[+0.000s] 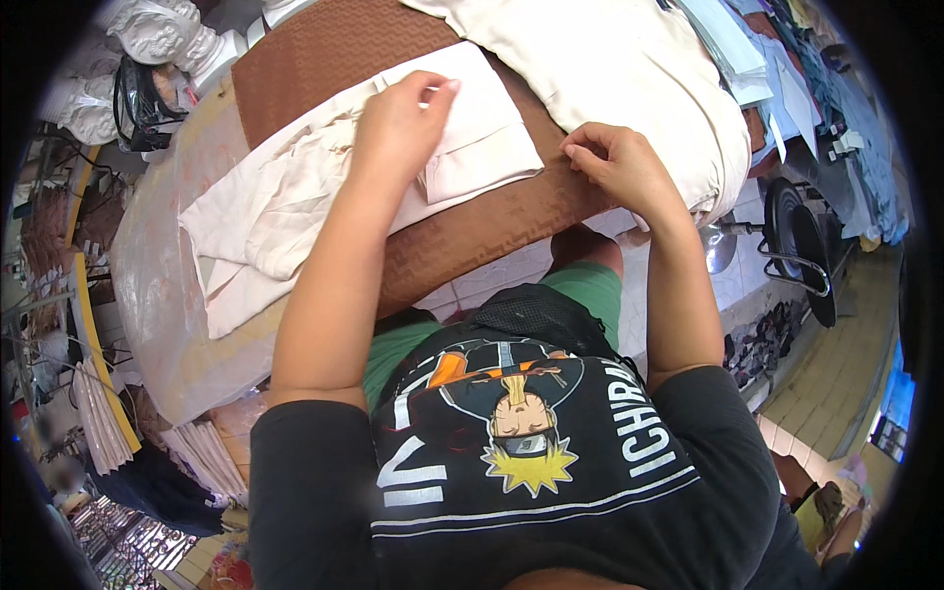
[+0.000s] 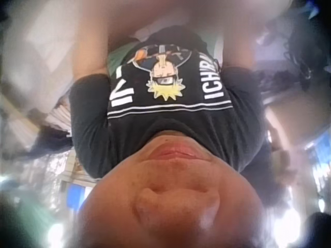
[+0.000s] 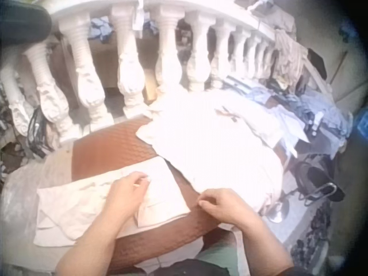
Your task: The person folds a shirt using a cardboard guide and places the folded item onto a stack.
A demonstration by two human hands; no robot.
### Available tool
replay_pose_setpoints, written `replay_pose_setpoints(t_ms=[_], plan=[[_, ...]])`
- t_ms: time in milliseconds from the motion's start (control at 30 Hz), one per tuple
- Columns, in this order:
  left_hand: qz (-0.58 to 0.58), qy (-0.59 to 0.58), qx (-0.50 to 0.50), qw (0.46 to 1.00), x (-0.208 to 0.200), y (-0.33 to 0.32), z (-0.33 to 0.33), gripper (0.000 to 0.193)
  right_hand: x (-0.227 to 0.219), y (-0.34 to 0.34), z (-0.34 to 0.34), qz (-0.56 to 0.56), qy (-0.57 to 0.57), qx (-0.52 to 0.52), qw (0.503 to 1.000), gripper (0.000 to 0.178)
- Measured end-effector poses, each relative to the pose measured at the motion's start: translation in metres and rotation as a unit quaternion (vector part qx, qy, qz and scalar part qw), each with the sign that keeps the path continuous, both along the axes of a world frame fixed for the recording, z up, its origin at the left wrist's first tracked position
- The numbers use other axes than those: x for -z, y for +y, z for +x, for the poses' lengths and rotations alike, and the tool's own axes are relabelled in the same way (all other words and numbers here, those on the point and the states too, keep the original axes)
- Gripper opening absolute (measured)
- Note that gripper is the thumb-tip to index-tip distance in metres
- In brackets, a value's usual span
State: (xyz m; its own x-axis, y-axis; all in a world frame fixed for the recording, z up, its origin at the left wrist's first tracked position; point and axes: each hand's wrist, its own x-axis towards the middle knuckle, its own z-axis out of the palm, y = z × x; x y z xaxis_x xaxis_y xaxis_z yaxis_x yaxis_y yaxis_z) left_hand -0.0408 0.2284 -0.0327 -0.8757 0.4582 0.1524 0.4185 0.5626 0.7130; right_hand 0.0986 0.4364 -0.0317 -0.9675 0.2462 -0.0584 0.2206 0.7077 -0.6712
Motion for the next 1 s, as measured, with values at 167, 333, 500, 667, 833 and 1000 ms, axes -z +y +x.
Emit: replay_pose_setpoints(t_ms=[167,333,500,667,833,1000], plan=[[-0.131,-0.009,-0.056,0.99,-0.006,-0.04,0.021,0.033,-0.006,-0.018,-0.001,0.015,0.042,-0.008,0.999,0.016],[-0.172,-0.051,-0.044,0.983,0.002,-0.045,0.042,0.036,0.012,-0.048,-0.015,0.153,0.279,-0.154,0.936,0.016],[-0.159,-0.086,-0.033,0.983,0.008,-0.043,0.045,0.033,0.039,-0.078,-0.029,0.172,0.298,-0.183,0.921,0.014],[-0.141,-0.07,-0.031,0.987,0.003,-0.048,0.045,0.03,0.038,-0.08,-0.034,0.147,0.29,-0.196,0.925,0.007],[-0.188,-0.031,-0.031,0.981,0.008,-0.052,0.05,0.026,0.021,-0.062,-0.029,0.083,0.252,-0.085,0.96,0.012],[-0.159,0.02,-0.078,0.984,-0.008,-0.05,0.051,0.023,0.019,-0.043,-0.023,0.095,0.151,0.045,0.983,0.015]])
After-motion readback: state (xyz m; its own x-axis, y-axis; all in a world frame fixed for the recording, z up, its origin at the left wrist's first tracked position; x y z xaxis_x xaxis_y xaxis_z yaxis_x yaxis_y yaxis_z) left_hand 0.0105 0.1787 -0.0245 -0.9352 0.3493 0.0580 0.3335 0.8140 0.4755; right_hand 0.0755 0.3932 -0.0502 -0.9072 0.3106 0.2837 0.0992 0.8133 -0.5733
